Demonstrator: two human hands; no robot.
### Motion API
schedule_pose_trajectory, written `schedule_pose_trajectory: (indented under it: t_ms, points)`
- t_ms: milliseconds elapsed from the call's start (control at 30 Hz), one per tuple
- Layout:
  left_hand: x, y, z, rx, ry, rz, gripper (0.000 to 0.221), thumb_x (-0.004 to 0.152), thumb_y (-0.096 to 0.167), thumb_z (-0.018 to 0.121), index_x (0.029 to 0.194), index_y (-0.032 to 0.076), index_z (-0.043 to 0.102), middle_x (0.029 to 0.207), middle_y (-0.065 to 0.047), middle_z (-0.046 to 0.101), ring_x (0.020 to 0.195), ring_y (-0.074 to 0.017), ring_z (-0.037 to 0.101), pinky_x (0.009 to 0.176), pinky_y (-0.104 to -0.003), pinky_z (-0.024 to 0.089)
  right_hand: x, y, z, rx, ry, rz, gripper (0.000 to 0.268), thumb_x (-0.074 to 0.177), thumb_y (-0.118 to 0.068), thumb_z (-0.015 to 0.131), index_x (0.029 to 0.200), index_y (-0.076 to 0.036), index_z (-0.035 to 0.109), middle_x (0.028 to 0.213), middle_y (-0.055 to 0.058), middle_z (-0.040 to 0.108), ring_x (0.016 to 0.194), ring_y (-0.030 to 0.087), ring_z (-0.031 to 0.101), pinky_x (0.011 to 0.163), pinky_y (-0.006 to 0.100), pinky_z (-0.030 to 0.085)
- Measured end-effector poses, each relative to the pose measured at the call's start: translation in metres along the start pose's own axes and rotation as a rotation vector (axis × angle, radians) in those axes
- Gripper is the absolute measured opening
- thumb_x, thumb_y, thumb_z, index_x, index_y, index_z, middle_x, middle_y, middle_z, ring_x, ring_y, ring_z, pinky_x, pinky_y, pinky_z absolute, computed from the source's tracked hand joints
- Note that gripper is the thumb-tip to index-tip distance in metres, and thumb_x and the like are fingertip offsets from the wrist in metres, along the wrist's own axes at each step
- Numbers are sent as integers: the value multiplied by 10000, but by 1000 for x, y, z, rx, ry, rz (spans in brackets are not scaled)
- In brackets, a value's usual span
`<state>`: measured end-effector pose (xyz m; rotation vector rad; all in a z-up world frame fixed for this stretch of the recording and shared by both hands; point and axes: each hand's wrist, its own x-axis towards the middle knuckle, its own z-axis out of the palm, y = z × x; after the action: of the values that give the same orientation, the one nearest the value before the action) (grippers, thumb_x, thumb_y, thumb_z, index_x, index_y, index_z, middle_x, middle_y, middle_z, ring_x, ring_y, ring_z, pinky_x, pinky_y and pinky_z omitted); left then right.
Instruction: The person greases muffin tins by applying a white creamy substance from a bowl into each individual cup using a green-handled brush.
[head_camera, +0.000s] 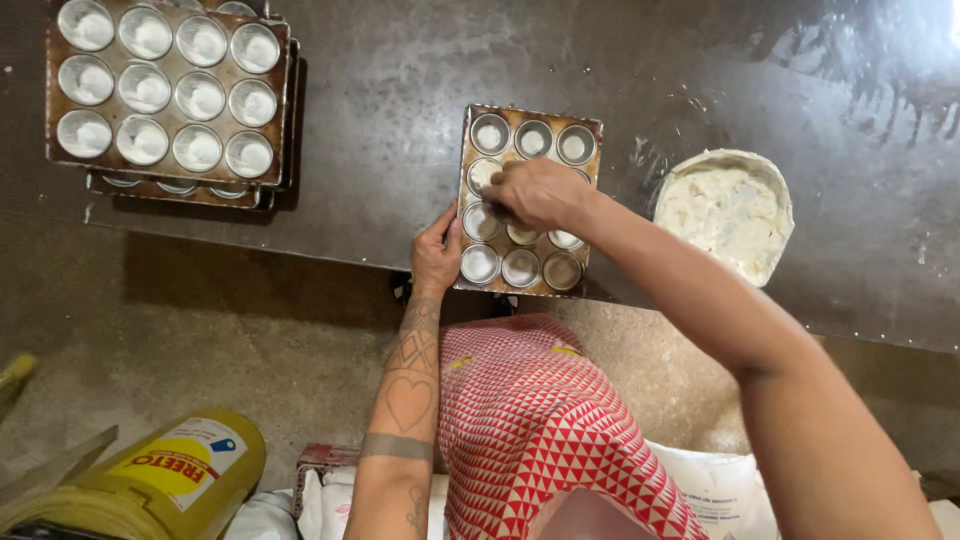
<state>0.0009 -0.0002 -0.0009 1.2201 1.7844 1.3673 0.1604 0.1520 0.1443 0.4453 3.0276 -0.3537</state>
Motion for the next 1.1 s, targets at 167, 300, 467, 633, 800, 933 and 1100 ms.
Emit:
schedule_pose_trajectory:
  t_ms: [167,300,467,633,800,933,1100]
  points:
    - [0,0,-2,76,-47,-117,342,979,214,657,1297,102,712,1078,-206,756,793,-240,770,712,-344,566,40,30,67,597,367,805,397,1023,-347,646,907,32,671,722,215,678,647,332,687,632,456,553]
    - [0,1,-3,30,-13,33,327,1020,216,665,1314,76,697,1123,-217,741,977,-248,771,781,-330,589,14,34,103,1784,817,1137,391,995,-307,530,992,66,646,874,250,711,741,320,705,696,422,609]
    - [0,5,-3,24,-33,-38,349,992,216,661,1301,58,697,1144,-200,746,1011,-240,774,835,-326,586,-102,-16,73,1886,959,918,441,1026,-367,508,1249,-1,609,1084,198,700,939,248,720,852,342,612]
    - [2,-1,-1,18,-32,6,327,1016,201,651,1298,45,700,1196,-197,745,1100,-243,748,899,-323,575,-240,-3,11,1085,1161,935,386,1140,-323,549,1147,45,663,856,140,697,713,194,686,666,297,570]
    - [0,-8,0,-13,-83,-61,355,996,186,642,1313,32,684,1179,-192,756,1078,-245,751,921,-325,566,-330,9,-2,822,1238,1083,326,1178,-241,552,1093,58,650,843,136,684,685,163,656,636,266,538]
    - [1,-7,-2,29,-79,-26,351,1009,171,642,1316,6,679,1218,-212,737,1121,-246,738,943,-338,558,-344,25,30,948,1345,1150,297,1147,-214,573,1028,48,649,812,117,666,640,136,616,578,257,505]
    - [-3,-12,-2,33,-83,3,351,1019,167,640,1323,-6,673,1240,-218,726,1147,-246,726,953,-344,554,-309,32,55,1139,1179,1292,297,1087,-252,561,1023,15,676,760,125,705,596,159,694,533,253,559]
